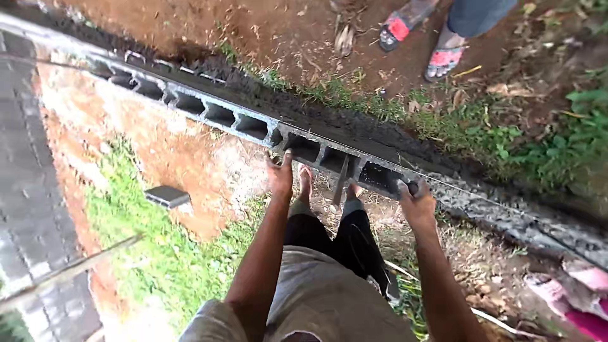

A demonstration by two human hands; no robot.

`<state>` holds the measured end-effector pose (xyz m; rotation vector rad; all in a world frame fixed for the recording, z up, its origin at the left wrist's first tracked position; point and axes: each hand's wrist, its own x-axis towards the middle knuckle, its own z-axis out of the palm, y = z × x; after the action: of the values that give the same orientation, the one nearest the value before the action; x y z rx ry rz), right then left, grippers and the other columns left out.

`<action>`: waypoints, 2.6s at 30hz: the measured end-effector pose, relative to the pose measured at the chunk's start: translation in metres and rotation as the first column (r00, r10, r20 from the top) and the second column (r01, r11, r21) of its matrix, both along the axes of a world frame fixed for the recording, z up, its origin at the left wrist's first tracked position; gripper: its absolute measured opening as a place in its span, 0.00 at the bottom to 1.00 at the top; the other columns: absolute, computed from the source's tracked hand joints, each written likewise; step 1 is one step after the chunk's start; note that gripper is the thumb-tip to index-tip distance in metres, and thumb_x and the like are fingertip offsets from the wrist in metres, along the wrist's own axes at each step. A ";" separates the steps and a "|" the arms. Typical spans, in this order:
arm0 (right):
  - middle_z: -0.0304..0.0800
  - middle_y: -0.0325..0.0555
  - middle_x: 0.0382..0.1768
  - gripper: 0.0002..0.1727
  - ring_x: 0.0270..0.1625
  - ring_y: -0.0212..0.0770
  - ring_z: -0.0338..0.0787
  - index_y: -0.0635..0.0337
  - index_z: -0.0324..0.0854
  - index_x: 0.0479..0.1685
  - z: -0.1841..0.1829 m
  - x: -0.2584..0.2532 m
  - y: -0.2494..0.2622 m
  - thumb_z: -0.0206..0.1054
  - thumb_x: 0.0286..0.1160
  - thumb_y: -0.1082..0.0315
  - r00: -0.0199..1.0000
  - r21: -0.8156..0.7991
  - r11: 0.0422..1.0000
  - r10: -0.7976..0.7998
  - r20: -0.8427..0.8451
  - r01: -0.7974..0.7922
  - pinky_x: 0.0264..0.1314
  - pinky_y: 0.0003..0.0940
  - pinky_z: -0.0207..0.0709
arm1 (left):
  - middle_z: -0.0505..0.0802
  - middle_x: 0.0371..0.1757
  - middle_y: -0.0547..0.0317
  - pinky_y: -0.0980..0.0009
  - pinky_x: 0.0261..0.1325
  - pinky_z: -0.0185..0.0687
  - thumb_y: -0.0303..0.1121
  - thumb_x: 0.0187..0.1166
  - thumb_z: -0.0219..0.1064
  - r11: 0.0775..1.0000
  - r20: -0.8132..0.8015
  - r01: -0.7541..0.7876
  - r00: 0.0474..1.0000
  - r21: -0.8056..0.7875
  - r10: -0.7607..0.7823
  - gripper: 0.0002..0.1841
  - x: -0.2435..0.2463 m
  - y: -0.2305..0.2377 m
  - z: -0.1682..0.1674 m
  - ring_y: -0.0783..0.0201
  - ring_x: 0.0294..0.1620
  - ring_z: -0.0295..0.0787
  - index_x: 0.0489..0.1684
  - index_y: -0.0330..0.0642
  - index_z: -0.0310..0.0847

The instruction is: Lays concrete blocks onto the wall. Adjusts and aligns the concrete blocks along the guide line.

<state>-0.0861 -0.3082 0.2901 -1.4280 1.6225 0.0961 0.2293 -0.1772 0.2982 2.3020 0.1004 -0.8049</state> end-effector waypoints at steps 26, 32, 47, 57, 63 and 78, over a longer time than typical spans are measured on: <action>0.76 0.27 0.21 0.15 0.20 0.25 0.74 0.50 0.77 0.37 0.005 0.270 -0.122 0.49 0.93 0.61 0.549 0.032 0.826 0.344 0.762 -0.563 0.25 0.23 0.74 | 0.80 0.79 0.33 0.48 0.80 0.74 0.27 0.80 0.63 0.885 -0.072 -0.448 0.894 -0.127 0.442 0.43 -0.009 -0.065 -0.038 0.43 0.78 0.80 0.95 0.36 0.38; 0.64 0.27 0.10 0.24 0.11 0.26 0.62 0.45 0.67 0.18 -0.006 0.334 -0.093 0.42 0.92 0.63 0.405 0.163 0.798 0.109 0.908 -0.581 0.16 0.23 0.60 | 0.82 0.76 0.33 0.46 0.77 0.76 0.27 0.81 0.63 0.897 -0.135 -0.435 0.896 -0.083 0.423 0.45 -0.005 -0.063 -0.032 0.42 0.74 0.83 0.96 0.38 0.35; 0.68 0.25 0.11 0.18 0.12 0.25 0.67 0.47 0.75 0.22 -0.024 0.381 -0.044 0.50 0.85 0.67 0.127 -0.125 0.613 0.350 0.928 -0.780 0.17 0.26 0.65 | 0.80 0.77 0.30 0.47 0.78 0.76 0.26 0.80 0.63 0.911 -0.123 -0.406 0.910 -0.080 0.395 0.46 -0.003 -0.061 -0.034 0.41 0.75 0.83 0.95 0.33 0.33; 0.69 0.25 0.12 0.17 0.13 0.26 0.68 0.46 0.73 0.21 -0.033 0.386 -0.033 0.54 0.84 0.65 -0.016 -0.250 0.610 0.362 0.932 -0.752 0.18 0.27 0.66 | 0.80 0.78 0.33 0.46 0.74 0.80 0.27 0.78 0.65 0.908 -0.124 -0.415 0.906 -0.065 0.405 0.47 -0.004 -0.064 -0.035 0.41 0.72 0.85 0.96 0.36 0.33; 0.71 0.26 0.11 0.19 0.13 0.25 0.70 0.43 0.71 0.17 0.029 0.400 -0.050 0.59 0.83 0.59 -0.108 -0.141 0.638 0.091 0.990 -0.757 0.18 0.24 0.67 | 0.75 0.83 0.34 0.49 0.80 0.75 0.25 0.78 0.64 0.899 -0.116 -0.424 0.904 -0.111 0.412 0.47 -0.004 -0.064 -0.039 0.44 0.79 0.80 0.96 0.35 0.33; 0.70 0.25 0.11 0.18 0.13 0.25 0.69 0.43 0.72 0.18 0.012 0.399 -0.050 0.58 0.82 0.60 -0.097 -0.162 0.665 0.134 0.986 -0.729 0.17 0.25 0.67 | 0.82 0.76 0.33 0.45 0.72 0.81 0.26 0.78 0.65 0.904 -0.139 -0.415 0.906 -0.102 0.400 0.49 -0.003 -0.061 -0.037 0.41 0.69 0.87 0.96 0.37 0.31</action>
<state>0.3132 -0.3581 0.3017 -1.0816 -0.2056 -0.1024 0.2268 -0.2380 0.2611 2.0106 0.5490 -0.6991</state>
